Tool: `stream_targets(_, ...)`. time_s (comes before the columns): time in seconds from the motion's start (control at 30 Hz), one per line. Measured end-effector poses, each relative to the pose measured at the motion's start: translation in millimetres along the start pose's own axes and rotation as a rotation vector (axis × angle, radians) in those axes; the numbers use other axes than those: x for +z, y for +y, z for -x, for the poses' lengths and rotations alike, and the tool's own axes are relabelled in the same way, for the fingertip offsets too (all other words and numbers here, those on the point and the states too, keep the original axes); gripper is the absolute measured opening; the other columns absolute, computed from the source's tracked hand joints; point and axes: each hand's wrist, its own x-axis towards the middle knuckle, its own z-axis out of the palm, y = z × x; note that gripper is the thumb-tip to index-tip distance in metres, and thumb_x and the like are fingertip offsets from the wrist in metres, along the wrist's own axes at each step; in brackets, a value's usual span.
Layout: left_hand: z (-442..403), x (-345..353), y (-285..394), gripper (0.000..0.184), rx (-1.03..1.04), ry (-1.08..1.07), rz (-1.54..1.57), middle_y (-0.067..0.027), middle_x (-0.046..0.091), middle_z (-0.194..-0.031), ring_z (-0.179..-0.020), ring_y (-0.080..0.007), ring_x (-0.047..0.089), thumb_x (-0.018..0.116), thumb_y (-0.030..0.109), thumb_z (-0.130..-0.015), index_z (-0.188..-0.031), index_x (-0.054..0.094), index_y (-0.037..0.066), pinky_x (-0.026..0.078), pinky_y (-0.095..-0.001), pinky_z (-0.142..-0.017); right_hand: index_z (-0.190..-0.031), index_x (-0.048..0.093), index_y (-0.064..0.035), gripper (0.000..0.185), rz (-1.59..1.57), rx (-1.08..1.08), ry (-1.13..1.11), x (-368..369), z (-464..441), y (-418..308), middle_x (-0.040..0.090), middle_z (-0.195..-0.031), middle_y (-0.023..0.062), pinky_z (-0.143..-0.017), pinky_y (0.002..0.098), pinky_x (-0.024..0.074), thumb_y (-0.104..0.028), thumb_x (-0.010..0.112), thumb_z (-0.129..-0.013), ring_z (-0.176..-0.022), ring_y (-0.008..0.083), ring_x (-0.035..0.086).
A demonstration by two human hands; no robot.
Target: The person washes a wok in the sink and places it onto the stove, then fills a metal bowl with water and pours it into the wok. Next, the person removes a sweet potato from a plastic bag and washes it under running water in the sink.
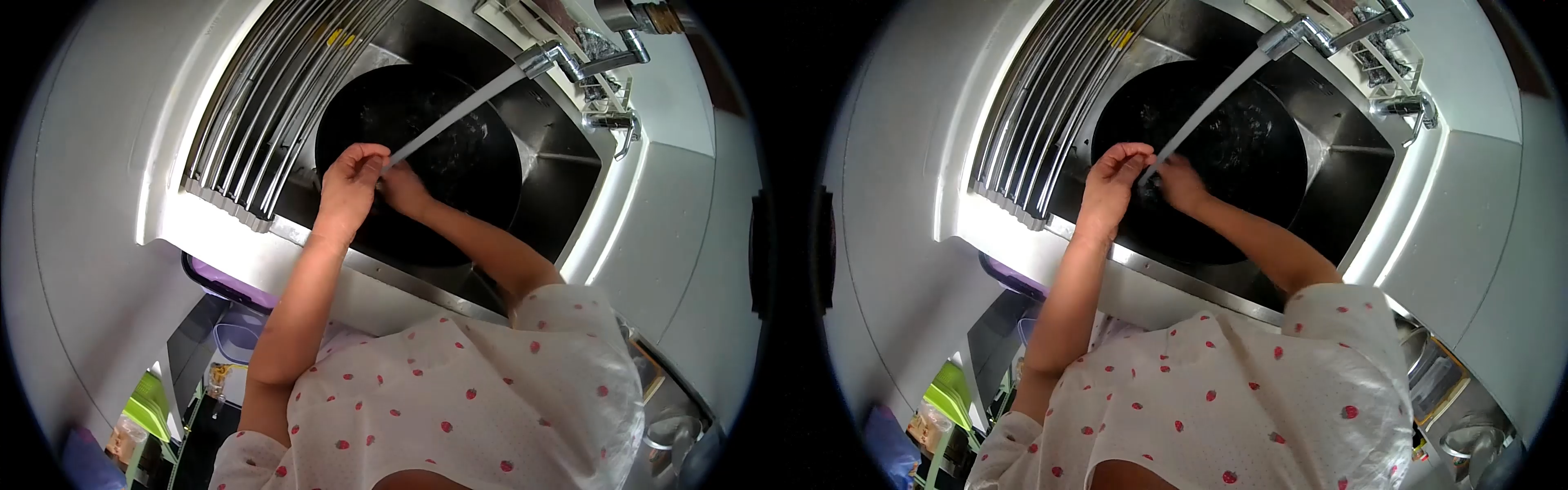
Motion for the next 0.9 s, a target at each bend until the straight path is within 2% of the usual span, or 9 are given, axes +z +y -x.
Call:
stream_targets(0.07, 0.9, 2.4, 1.2, 0.014, -0.001, -0.009, -0.001, -0.0039, 0.058, -0.088, -0.087, -0.0108, 0.052, 0.048, 0.008, -0.087, -0.096, 0.057, 0.002, 0.036, -0.0214, -0.085, -0.111, 0.049, -0.0099, 0.035, 0.088, -0.280, 0.409, 12.7, -49.5, 14.0, 0.045, -0.112, 0.0179, -0.087, 0.0412, 0.0394, -0.022, 0.048, -0.079, -0.107, 0.0324, 0.043)
stream_targets(0.13, 4.0, 1.2, 1.4, 0.014, -0.008, -0.023, -0.009, -0.0037, 0.058, -0.088, -0.087, -0.0107, 0.052, 0.048, 0.008, -0.087, -0.096, 0.057, 0.002, 0.036, -0.0215, -0.085, -0.108, 0.049, -0.0095, 0.033, 0.140, -0.056, 0.123, -48.0, -95.2, 34.5, 0.047, -0.107, 0.0162, -0.084, 0.0425, 0.0399, -0.026, 0.047, -0.080, -0.101, 0.0325, 0.046)
stream_targets(0.27, 7.4, -3.2, -1.2, 0.015, -0.015, 0.000, -0.083, -0.0033, 0.058, -0.088, -0.087, -0.0104, 0.051, 0.047, 0.007, -0.087, -0.096, 0.057, 0.002, 0.036, -0.0214, -0.084, -0.106, 0.049, -0.0073, 0.030, 0.395, 0.334, 0.359, -87.5, -29.7, 59.2, 0.050, -0.101, 0.0149, -0.080, 0.0422, 0.0431, -0.015, 0.053, -0.077, -0.092, 0.0329, 0.051)
stream_targets(0.33, 7.4, -2.3, -0.5, 0.015, -0.012, -0.001, -0.056, -0.0032, 0.058, -0.087, -0.087, -0.0103, 0.051, 0.047, 0.007, -0.087, -0.096, 0.057, 0.002, 0.036, -0.0213, -0.084, -0.110, 0.048, -0.0074, 0.036, 0.221, 0.456, 0.021, -59.3, 3.7, 59.0, 0.049, -0.105, 0.0160, -0.083, 0.0424, 0.0425, -0.013, 0.057, -0.075, -0.101, 0.0325, 0.049)
stream_targets(0.47, 5.0, 0.8, -2.6, 0.015, 0.020, -0.023, -0.035, -0.0032, 0.059, -0.087, -0.087, -0.0103, 0.051, 0.047, 0.007, -0.087, -0.096, 0.057, 0.003, 0.036, -0.0211, -0.083, -0.111, 0.047, -0.0048, 0.039, -0.268, 0.048, -0.070, -15.3, 0.4, -8.9, 0.048, -0.110, 0.0179, -0.091, 0.0382, 0.0384, -0.012, 0.057, -0.073, -0.108, 0.0326, 0.045)
stream_targets(0.53, 4.1, -0.3, -3.6, 0.015, 0.029, -0.017, -0.044, -0.0033, 0.059, -0.087, -0.087, -0.0102, 0.051, 0.047, 0.007, -0.087, -0.096, 0.057, 0.003, 0.036, -0.0210, -0.083, -0.110, 0.046, -0.0032, 0.040, -0.497, -0.202, 0.431, 15.7, -40.7, 2.5, 0.049, -0.107, 0.0181, -0.089, 0.0385, 0.0388, -0.009, 0.058, -0.072, -0.103, 0.0334, 0.048)
stream_targets(0.6, 9.0, -3.3, -0.8, 0.015, -0.007, 0.012, -0.030, -0.0035, 0.058, -0.087, -0.087, -0.0102, 0.052, 0.047, 0.008, -0.088, -0.096, 0.057, 0.002, 0.037, -0.0207, -0.082, -0.110, 0.046, -0.0014, 0.041, -0.183, 0.134, 0.233, -28.0, -101.7, 19.9, 0.048, -0.106, 0.0195, -0.086, 0.0409, 0.0389, -0.013, 0.060, -0.073, -0.099, 0.0343, 0.048)
stream_targets(0.77, 14.2, -12.8, -2.5, 0.015, 0.037, 0.071, -0.026, -0.0051, 0.059, -0.088, -0.087, -0.0108, 0.053, 0.047, 0.009, -0.088, -0.096, 0.056, 0.001, 0.038, -0.0211, -0.083, -0.108, 0.046, 0.0024, 0.045, -0.361, 0.633, 0.859, -66.7, -132.4, 27.7, 0.047, -0.106, 0.0231, -0.084, 0.0417, 0.0393, -0.022, 0.064, -0.074, -0.098, 0.0360, 0.048)
stream_targets(0.9, 13.8, -10.4, -3.8, 0.016, 0.123, 0.116, 0.057, -0.0066, 0.060, -0.088, -0.086, -0.0121, 0.053, 0.046, 0.010, -0.089, -0.095, 0.056, 0.000, 0.038, -0.0222, -0.083, -0.096, 0.052, -0.0019, 0.040, -0.688, 0.244, 0.684, -24.5, -142.4, -16.6, 0.053, -0.096, 0.0175, -0.079, 0.0390, 0.0414, -0.028, 0.066, -0.071, -0.091, 0.0316, 0.051)
